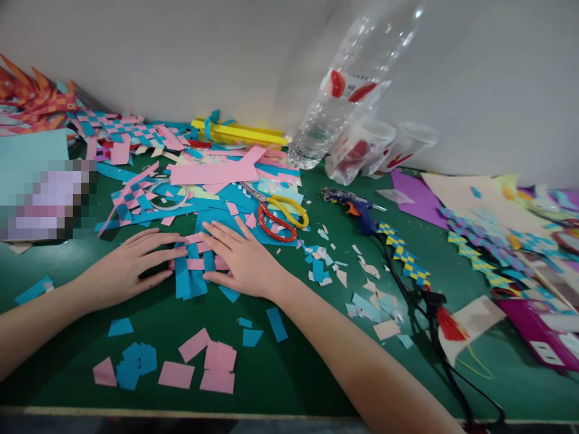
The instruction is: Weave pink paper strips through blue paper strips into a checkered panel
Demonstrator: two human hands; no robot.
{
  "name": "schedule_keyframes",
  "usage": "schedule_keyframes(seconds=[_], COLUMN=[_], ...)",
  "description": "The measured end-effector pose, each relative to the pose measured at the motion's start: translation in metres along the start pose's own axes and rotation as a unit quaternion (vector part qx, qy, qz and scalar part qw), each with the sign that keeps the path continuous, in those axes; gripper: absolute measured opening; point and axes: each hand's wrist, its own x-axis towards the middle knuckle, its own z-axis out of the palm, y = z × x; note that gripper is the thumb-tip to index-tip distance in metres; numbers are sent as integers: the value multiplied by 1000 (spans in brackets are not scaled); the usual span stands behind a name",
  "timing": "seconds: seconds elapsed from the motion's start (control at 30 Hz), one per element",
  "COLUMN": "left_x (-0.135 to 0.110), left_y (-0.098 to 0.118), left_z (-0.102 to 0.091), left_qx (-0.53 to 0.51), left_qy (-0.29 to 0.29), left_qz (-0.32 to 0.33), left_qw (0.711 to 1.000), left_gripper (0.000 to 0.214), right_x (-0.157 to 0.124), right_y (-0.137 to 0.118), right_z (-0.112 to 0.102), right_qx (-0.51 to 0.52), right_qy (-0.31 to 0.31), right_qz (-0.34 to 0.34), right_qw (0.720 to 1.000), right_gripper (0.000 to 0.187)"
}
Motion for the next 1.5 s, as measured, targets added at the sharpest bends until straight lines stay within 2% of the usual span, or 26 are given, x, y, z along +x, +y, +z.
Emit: schedule_keyframes(seconds=[0.27,0.47,0.57,0.73,0.87,0.97,1.13,1.3,1.5], left_x=[-3,-3,-4,-4,-4,-4,-4,-4,-3], left_y=[0,-3,-3,1,5,7,6,6,6], left_z=[-2,-3,-5,-9,-9,-6,-3,-3,-3], left_qx=[8,16,10,-15,-21,-11,-12,-17,-2], left_qy=[13,32,44,49,6,-5,-21,-41,-57], left_qz=[-3,-15,-21,-12,29,67,72,65,64], left_qw=[1000,999,999,999,999,998,997,997,996], left_gripper=[30,32,36,39,37,34,32,35,37], right_x=[12,25,30,26,21,19,14,11,10], right_y=[-9,-21,-26,-11,3,5,6,13,14], right_z=[4,6,6,1,2,3,-1,-2,-1], right_qx=[-8,-30,-20,15,53,78,72,96,123], right_qy=[-8,4,29,95,129,113,73,57,59], right_qz=[4,13,31,48,80,41,-38,-54,-49], right_qw=[1000,999,999,994,987,990,994,992,989], right_gripper=[70,66,67,53,42,42,53,61,61])
